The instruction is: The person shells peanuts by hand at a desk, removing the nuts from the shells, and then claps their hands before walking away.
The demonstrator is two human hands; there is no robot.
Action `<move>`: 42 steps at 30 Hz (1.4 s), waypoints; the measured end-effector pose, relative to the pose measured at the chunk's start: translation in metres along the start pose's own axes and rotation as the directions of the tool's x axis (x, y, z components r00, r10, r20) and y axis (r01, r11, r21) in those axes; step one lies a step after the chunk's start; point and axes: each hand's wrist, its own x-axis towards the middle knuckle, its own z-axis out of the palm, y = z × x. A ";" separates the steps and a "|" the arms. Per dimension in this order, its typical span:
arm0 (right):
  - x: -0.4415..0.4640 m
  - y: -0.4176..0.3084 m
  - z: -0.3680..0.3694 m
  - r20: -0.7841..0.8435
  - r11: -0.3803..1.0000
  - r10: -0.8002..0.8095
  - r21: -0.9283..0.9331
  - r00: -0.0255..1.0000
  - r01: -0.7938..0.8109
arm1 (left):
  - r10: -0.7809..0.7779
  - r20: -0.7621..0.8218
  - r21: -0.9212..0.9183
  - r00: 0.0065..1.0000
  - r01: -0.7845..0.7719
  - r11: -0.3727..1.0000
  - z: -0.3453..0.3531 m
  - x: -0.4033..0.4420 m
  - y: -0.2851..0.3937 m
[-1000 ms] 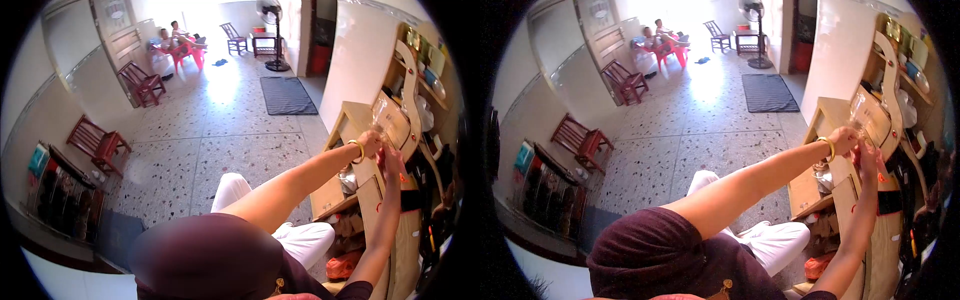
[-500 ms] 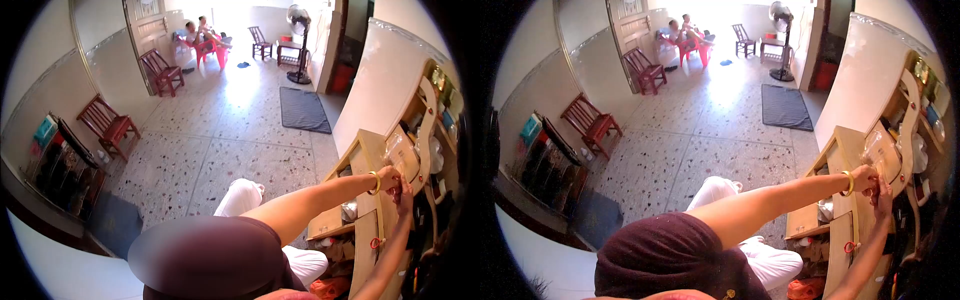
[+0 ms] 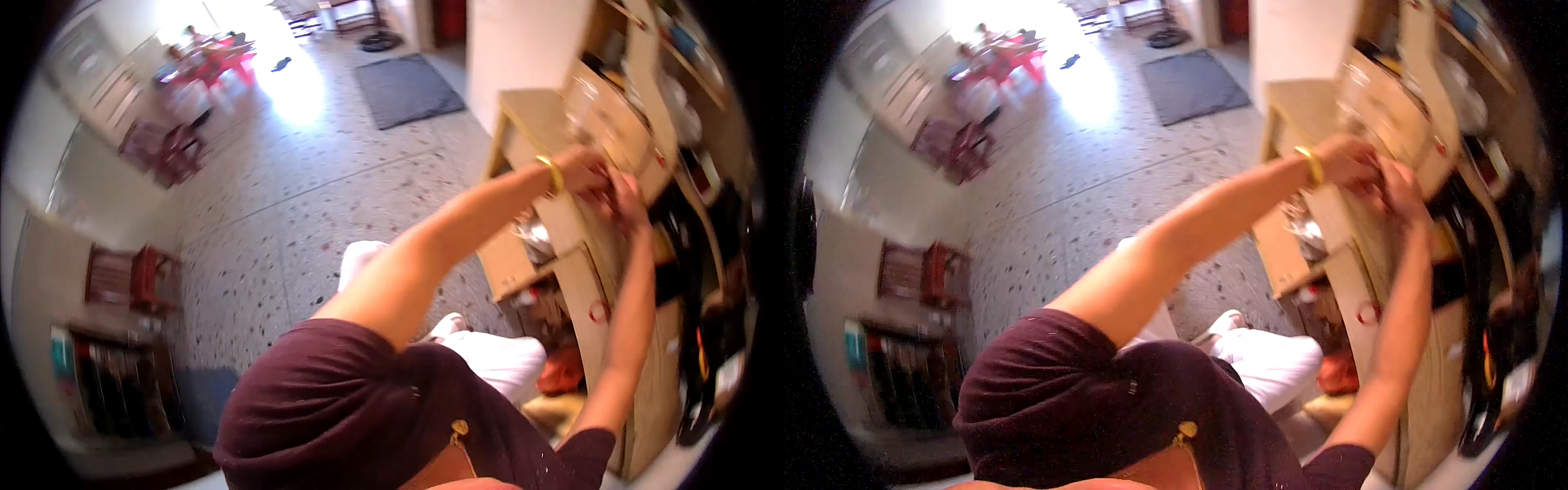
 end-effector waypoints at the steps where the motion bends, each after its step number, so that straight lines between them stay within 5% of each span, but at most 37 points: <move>1: -0.002 -0.002 0.006 -0.040 0.999 -0.011 0.033 0.999 0.013 | 0.017 0.044 -0.086 0.999 -0.013 0.996 -0.002 0.002 -0.003; 3: 0.000 0.001 -0.008 -0.118 0.917 0.025 -0.393 0.993 -0.070 | 0.035 0.057 -0.169 0.998 -0.025 0.985 -0.003 -0.005 0.000; 4: 0.001 0.006 -0.004 -0.118 0.966 0.041 -0.248 0.992 -0.070 | 0.041 0.075 -0.191 0.996 -0.026 0.981 -0.004 -0.005 -0.001; 6: 0.004 0.014 -0.004 -0.194 0.916 -0.124 -0.400 0.973 0.037 | 0.065 0.078 -0.255 0.995 -0.043 0.966 -0.006 0.001 -0.009; 7: -0.004 0.005 0.001 -0.144 0.964 -0.068 -0.264 0.987 0.028 | 0.047 0.089 -0.301 0.995 -0.018 0.954 -0.005 -0.001 -0.006; 10: -0.010 -0.005 0.016 -0.189 0.921 -0.215 -0.366 0.958 0.135 | 0.036 0.126 -0.281 0.991 0.001 0.960 -0.007 -0.003 0.001; 17: -0.014 0.000 0.020 -0.279 0.771 -0.317 -0.633 0.907 0.074 | 0.048 0.208 -0.298 0.977 0.016 0.954 -0.009 0.001 -0.001; 22: -0.013 -0.002 0.011 -0.245 0.994 -0.103 -0.064 0.964 0.090 | -0.012 0.191 -0.435 0.981 0.096 0.895 -0.005 0.000 0.009; 26: -0.022 -0.017 0.005 -0.193 0.954 0.052 0.300 0.980 0.008 | 0.012 0.099 -0.506 0.995 0.040 0.862 0.005 0.018 -0.002; 29: -0.027 -0.017 -0.004 -0.183 0.985 0.068 0.166 0.981 -0.038 | 0.016 0.089 -0.541 0.996 0.035 0.840 0.014 0.022 -0.006; 35: -0.018 -0.008 -0.012 -0.040 0.953 0.127 0.281 0.991 -0.111 | 0.001 0.125 -0.555 0.992 0.069 0.829 0.013 0.016 -0.003; 41: -0.017 -0.006 0.003 -0.157 0.978 0.005 0.208 0.988 0.028 | -0.002 0.102 -0.602 0.995 0.063 0.796 0.011 0.013 -0.007; 42: -0.015 -0.004 0.004 -0.236 0.994 -0.052 0.077 0.970 0.072 | -0.004 0.088 -0.612 0.996 0.057 0.789 0.012 0.010 -0.002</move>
